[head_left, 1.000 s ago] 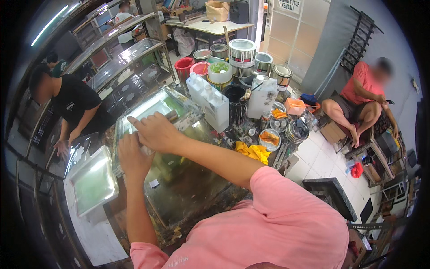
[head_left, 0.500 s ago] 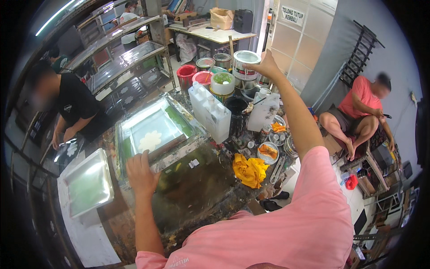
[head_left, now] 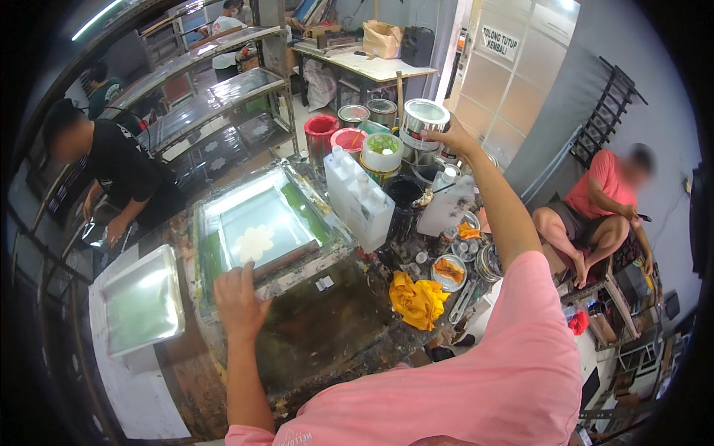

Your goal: The person repeatedly places a screen printing frame over a white sheet, pours white ink onto the screen, and uses a squeegee to pull the ink across the mesh. The person lifts the frame to reveal a flower-shaped print, then repeats the cycle multiple times.

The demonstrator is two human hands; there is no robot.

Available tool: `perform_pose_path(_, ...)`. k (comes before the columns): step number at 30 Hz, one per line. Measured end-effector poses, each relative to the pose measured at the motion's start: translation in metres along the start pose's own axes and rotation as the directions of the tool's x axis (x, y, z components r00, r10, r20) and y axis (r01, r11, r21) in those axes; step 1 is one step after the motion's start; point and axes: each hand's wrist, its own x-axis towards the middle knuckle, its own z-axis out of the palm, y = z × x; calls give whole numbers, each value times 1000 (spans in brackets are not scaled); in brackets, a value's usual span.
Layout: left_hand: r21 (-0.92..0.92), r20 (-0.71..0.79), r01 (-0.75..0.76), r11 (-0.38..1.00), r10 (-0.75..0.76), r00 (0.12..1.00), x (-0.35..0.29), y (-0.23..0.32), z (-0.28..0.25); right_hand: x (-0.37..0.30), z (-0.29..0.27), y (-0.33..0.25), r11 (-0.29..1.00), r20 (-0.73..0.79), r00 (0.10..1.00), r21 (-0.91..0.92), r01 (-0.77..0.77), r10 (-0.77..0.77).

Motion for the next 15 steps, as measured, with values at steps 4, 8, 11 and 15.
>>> perform_pose_path(4, -20, 3, 1, 1000, -1, 1000, 1, 3, -1, 1, -3, -6, 1000, -12, 1000, -8, 14, -14)
perform_pose_path(8, -19, -3, -7, 1000, 7, 1000, -1, 0, 0, -9, 5, -28, 988, -69, 992, -120, 94, -103)
perform_pose_path(11, -33, -3, -8, 999, 8, 1000, 0, 1, -2, -5, 1, -41, 964, -104, 975, -201, 175, -199)
perform_pose_path(15, -13, -1, 1, 1000, -1, 1000, -4, -2, -3, -8, 9, -101, 911, -31, 945, -280, 304, -325)
